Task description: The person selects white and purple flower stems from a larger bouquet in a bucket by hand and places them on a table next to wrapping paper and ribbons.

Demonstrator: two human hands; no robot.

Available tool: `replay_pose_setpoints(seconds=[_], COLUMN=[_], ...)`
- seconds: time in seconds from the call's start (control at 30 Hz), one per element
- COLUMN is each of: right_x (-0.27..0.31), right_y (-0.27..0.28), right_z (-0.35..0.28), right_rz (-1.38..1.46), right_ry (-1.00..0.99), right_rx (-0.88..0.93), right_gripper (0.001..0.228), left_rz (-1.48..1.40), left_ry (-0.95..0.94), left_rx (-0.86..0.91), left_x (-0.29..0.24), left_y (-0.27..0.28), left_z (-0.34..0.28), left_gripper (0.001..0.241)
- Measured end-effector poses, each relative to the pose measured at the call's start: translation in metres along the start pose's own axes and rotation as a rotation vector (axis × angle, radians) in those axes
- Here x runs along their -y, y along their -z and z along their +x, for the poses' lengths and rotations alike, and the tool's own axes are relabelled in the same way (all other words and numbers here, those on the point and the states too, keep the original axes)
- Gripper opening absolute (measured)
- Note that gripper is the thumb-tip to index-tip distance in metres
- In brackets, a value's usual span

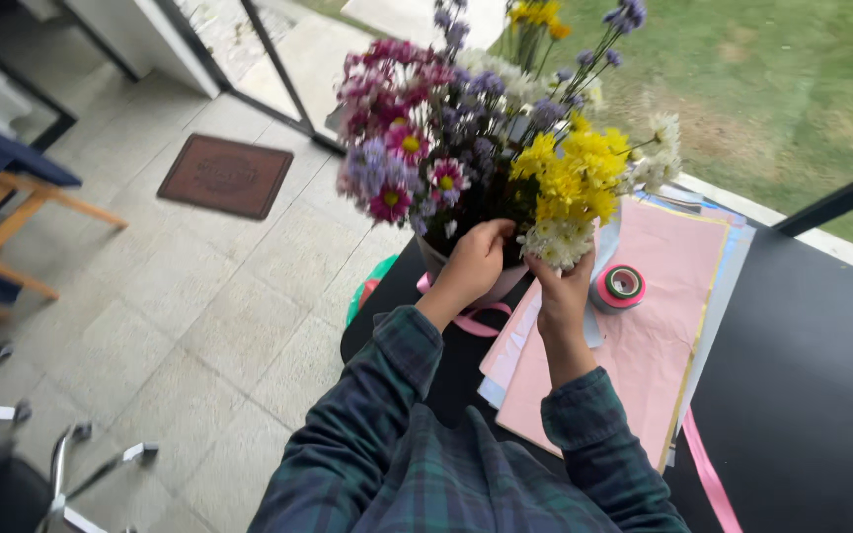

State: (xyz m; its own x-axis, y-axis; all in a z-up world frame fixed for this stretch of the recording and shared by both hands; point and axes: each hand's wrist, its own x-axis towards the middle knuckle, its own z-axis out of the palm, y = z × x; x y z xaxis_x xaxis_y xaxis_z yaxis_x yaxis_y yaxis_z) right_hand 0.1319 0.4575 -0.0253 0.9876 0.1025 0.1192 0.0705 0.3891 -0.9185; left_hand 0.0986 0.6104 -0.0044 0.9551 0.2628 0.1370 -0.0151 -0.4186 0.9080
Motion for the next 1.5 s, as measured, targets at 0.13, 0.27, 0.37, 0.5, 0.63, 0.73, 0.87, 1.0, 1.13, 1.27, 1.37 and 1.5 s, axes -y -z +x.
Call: replay_pose_setpoints(seconds=[0.13, 0.27, 0.37, 0.5, 0.63, 0.73, 0.87, 1.0, 1.13, 1.27, 1.37, 1.5], right_x=[-0.013, -0.006, 0.000, -0.014, -0.013, -0.016, -0.008, 0.002, 0.052, 0.054, 0.055, 0.057], right_y=[-0.005, -0.022, -0.037, -0.038, -0.041, -0.036, -0.035, -0.031, -0.071, -0.084, -0.091, -0.086], right_z=[0.001, -0.012, -0.019, -0.022, -0.026, -0.026, -0.022, -0.016, -0.030, -0.036, -0.039, -0.041], right_rz=[-0.093, -0.137, -0.141, -0.138, -0.134, -0.118, -0.109, -0.107, -0.145, -0.223, -0.241, -0.259], right_ry=[0.045, 0.063, 0.096, 0.148, 0.127, 0.140, 0.160, 0.151, 0.137, 0.135, 0.137, 0.178], right_rx=[-0.102, -0.205, -0.243, -0.265, -0.305, -0.315, -0.309, -0.249, -0.184, -0.049, 0.064, 0.194], right_gripper=[0.092, 0.079, 0.072, 0.069, 0.067, 0.067, 0.067, 0.067, 0.073, 0.086, 0.093, 0.106], left_rz=[0.034, -0.030, -0.039, 0.007, 0.074, 0.092, 0.068, 0.031, 0.110, 0.138, -0.028, -0.074], left_ry=[0.043, 0.031, 0.032, 0.042, 0.056, 0.031, -0.008, -0.087, -0.121, -0.169, -0.109, -0.197], left_rx=[0.233, 0.292, 0.345, 0.400, 0.400, 0.349, 0.346, 0.330, 0.365, 0.355, 0.362, 0.198], left_x=[0.009, 0.027, -0.012, -0.023, 0.022, 0.019, 0.035, 0.050, 0.059, 0.040, 0.024, 0.053], left_y=[0.009, 0.008, 0.033, 0.049, 0.032, 0.042, 0.042, 0.031, 0.019, 0.030, 0.043, 0.032], left_z=[0.024, 0.040, 0.035, 0.035, 0.050, 0.050, 0.055, 0.056, 0.060, 0.045, 0.040, 0.047], left_gripper=[0.040, 0.047, 0.053, 0.062, 0.068, 0.068, 0.071, 0.072, 0.075, 0.044, 0.046, 0.042])
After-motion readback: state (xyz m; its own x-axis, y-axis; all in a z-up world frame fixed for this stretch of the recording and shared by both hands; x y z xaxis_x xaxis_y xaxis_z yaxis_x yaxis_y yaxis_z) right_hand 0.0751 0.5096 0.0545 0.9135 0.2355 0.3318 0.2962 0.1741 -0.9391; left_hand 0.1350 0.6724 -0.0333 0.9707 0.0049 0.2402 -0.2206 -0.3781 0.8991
